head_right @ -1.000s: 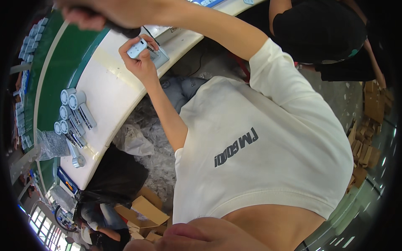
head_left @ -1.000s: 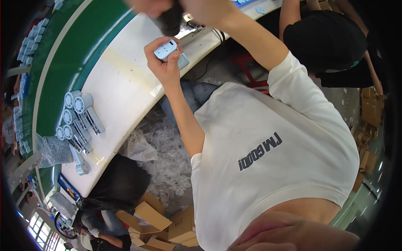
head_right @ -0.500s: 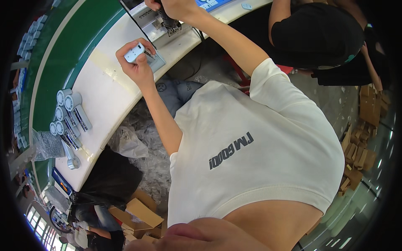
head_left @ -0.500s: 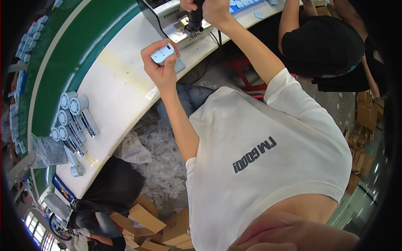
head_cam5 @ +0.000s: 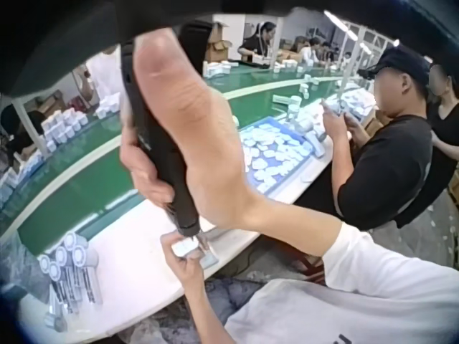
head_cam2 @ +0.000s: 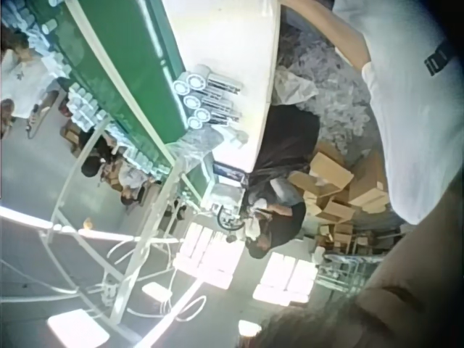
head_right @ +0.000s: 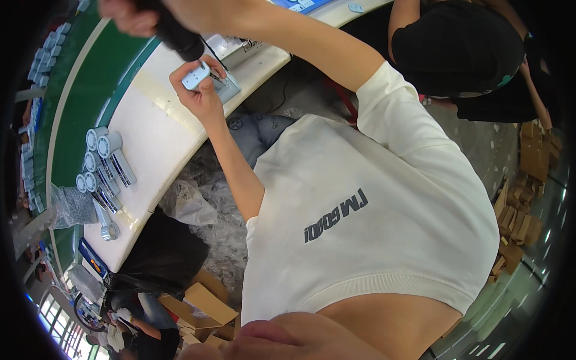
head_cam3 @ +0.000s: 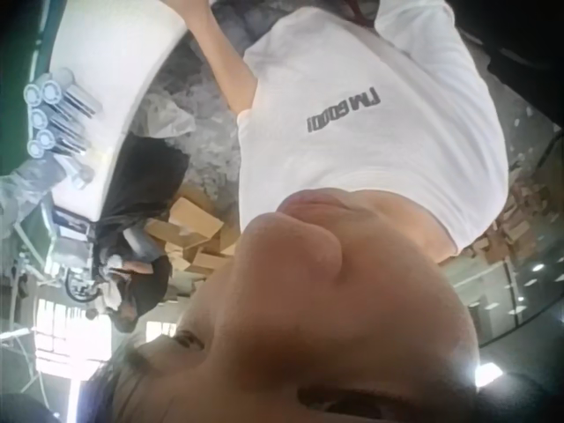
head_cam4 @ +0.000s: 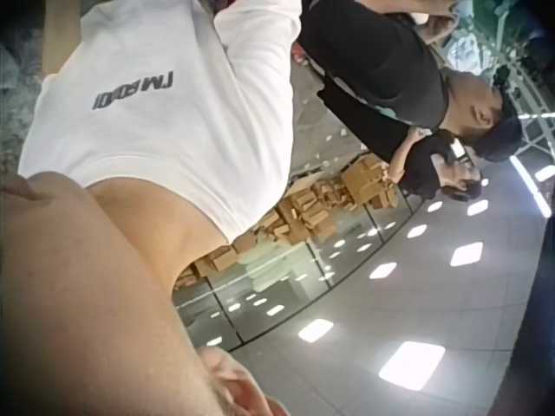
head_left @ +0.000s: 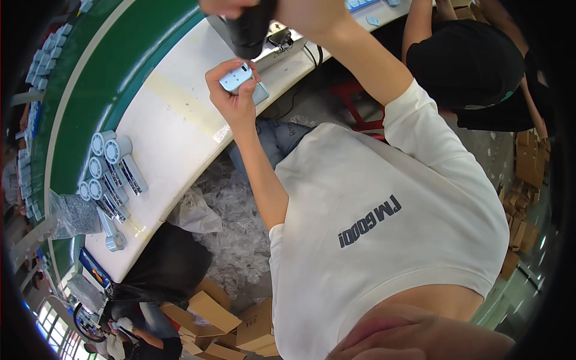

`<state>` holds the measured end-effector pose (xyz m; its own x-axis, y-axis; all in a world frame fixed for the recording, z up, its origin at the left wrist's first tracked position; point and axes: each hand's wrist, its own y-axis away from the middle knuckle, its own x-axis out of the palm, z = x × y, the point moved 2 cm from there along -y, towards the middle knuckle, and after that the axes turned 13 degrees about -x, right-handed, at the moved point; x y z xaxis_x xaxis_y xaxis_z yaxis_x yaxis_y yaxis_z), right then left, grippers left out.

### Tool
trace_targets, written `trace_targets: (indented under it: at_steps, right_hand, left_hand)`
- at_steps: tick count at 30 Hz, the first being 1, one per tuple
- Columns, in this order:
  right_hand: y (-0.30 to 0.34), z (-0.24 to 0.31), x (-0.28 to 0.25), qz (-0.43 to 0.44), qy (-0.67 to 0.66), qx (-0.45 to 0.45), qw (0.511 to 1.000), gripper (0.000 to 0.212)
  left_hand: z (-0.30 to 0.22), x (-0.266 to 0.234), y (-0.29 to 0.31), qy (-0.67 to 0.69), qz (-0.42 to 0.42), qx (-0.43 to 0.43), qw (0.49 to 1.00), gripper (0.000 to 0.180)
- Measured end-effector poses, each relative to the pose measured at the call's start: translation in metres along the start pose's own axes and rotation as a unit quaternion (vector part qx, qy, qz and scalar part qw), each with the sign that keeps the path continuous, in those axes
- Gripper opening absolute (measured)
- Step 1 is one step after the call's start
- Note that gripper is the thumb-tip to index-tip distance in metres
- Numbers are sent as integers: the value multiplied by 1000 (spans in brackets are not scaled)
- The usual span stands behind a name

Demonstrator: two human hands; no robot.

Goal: Assembling electronic components on an assembly line using a power screwdriver.

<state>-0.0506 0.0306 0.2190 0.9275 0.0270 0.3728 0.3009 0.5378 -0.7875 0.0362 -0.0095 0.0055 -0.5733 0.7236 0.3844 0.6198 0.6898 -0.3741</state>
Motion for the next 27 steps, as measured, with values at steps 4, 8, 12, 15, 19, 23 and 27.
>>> trace_targets:
  at_steps: [4,8,12,15,19,23,27]
  right_hand:
    - [-1,-14,13,38,72,-37,996,43]
    - [0,-20,17,24,110,28,993,48]
    - [2,-21,19,18,108,9,994,50]
    - [4,-28,19,30,121,14,992,54]
    - [4,-28,21,14,126,12,992,59]
    - [4,-33,19,44,92,-15,995,57]
    - [5,-32,20,40,93,-4,995,54]
  left_hand:
    - [-1,1,2,37,-2,-19,999,46]
    - [-2,2,1,35,-1,-16,999,44]
    - [-4,2,2,39,-4,-18,999,44]
    - [-6,3,2,39,-8,-21,999,44]
    - [-5,4,0,43,-11,-23,999,43]
    - [-5,3,1,49,-7,-28,998,42]
    - [-5,3,1,50,-10,-28,998,42]
